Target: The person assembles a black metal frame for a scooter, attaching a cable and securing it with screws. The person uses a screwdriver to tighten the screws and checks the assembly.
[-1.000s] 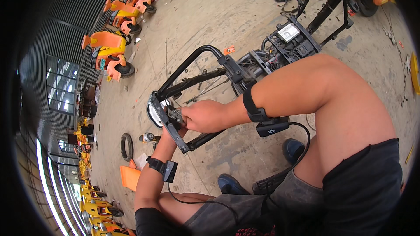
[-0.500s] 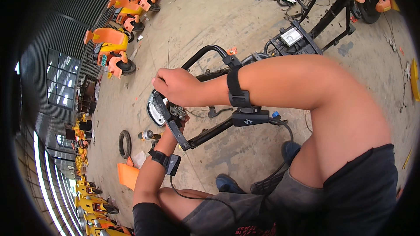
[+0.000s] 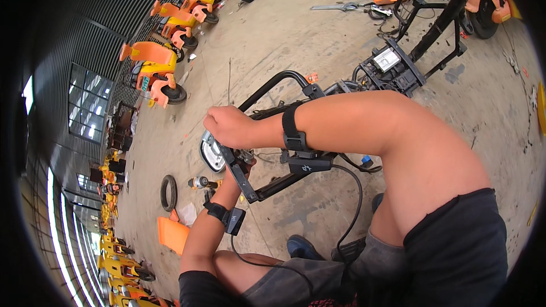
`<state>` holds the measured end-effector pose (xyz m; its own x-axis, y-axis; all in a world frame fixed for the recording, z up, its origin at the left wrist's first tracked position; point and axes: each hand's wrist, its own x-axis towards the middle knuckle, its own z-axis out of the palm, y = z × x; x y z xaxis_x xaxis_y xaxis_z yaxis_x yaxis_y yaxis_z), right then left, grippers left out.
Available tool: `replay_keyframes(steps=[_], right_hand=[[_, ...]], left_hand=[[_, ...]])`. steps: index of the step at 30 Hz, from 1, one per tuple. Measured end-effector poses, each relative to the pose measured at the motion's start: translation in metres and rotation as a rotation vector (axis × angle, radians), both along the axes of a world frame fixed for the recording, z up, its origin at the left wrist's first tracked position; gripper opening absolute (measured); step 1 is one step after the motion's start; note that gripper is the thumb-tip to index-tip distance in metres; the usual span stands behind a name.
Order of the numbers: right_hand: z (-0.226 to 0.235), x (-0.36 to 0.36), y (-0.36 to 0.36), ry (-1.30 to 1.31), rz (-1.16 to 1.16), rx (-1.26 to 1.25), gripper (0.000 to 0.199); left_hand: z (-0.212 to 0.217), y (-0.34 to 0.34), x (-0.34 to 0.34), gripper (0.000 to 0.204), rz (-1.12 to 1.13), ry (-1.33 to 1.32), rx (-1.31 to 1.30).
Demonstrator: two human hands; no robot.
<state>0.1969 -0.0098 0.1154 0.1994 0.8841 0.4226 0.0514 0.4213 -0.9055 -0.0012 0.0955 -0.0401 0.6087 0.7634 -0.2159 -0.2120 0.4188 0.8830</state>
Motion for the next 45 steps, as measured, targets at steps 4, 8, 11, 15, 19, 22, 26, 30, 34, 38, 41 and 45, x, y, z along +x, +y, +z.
replay_keyframes(steps=[4, 8, 11, 15, 19, 22, 26, 30, 34, 38, 41, 45], right_hand=[[-0.005, -0.002, 0.022, -0.061, -0.105, 0.035, 0.034], [-0.007, 0.001, 0.036, -0.089, -0.159, -0.014, 0.037], [-0.004, -0.003, 0.039, -0.084, -0.147, -0.048, 0.037], [0.002, -0.008, 0.031, -0.072, -0.106, 0.016, 0.033], [-0.001, -0.012, 0.009, -0.171, -0.003, 0.14, 0.028], [0.008, -0.004, -0.026, -0.219, 0.129, 0.065, 0.025], [-0.011, -0.005, -0.043, -0.256, 0.164, 0.257, 0.024], [-0.032, -0.005, -0.073, -0.418, 0.306, 0.291, 0.019], [-0.053, -0.007, -0.094, -0.536, 0.421, 0.179, 0.018], [-0.062, -0.001, -0.101, -0.668, 0.43, 0.142, 0.017], [-0.061, 0.0, -0.1, -0.753, 0.451, 0.081, 0.019], [-0.06, 0.0, -0.098, -0.836, 0.473, 0.013, 0.022]], left_hand=[[0.006, -0.004, 0.005, 0.034, -0.025, -0.065, -0.069], [0.017, -0.015, 0.01, 0.036, -0.007, -0.053, -0.131], [0.019, -0.018, 0.014, 0.039, 0.042, -0.038, -0.146], [0.017, -0.015, 0.011, 0.039, 0.012, 0.015, -0.064], [0.017, -0.023, 0.018, 0.034, 0.199, 0.075, -0.112], [0.027, -0.029, 0.022, 0.034, 0.121, 0.135, -0.028], [0.033, -0.031, 0.028, 0.04, -0.021, 0.083, 0.144], [0.03, -0.031, 0.022, 0.039, -0.009, 0.068, 0.061], [0.026, -0.029, 0.015, 0.039, 0.013, 0.059, 0.02], [0.026, -0.029, 0.014, 0.039, 0.025, 0.051, 0.004], [0.029, -0.032, 0.015, 0.039, 0.029, 0.054, -0.004], [0.031, -0.036, 0.016, 0.039, 0.035, 0.063, -0.01]])
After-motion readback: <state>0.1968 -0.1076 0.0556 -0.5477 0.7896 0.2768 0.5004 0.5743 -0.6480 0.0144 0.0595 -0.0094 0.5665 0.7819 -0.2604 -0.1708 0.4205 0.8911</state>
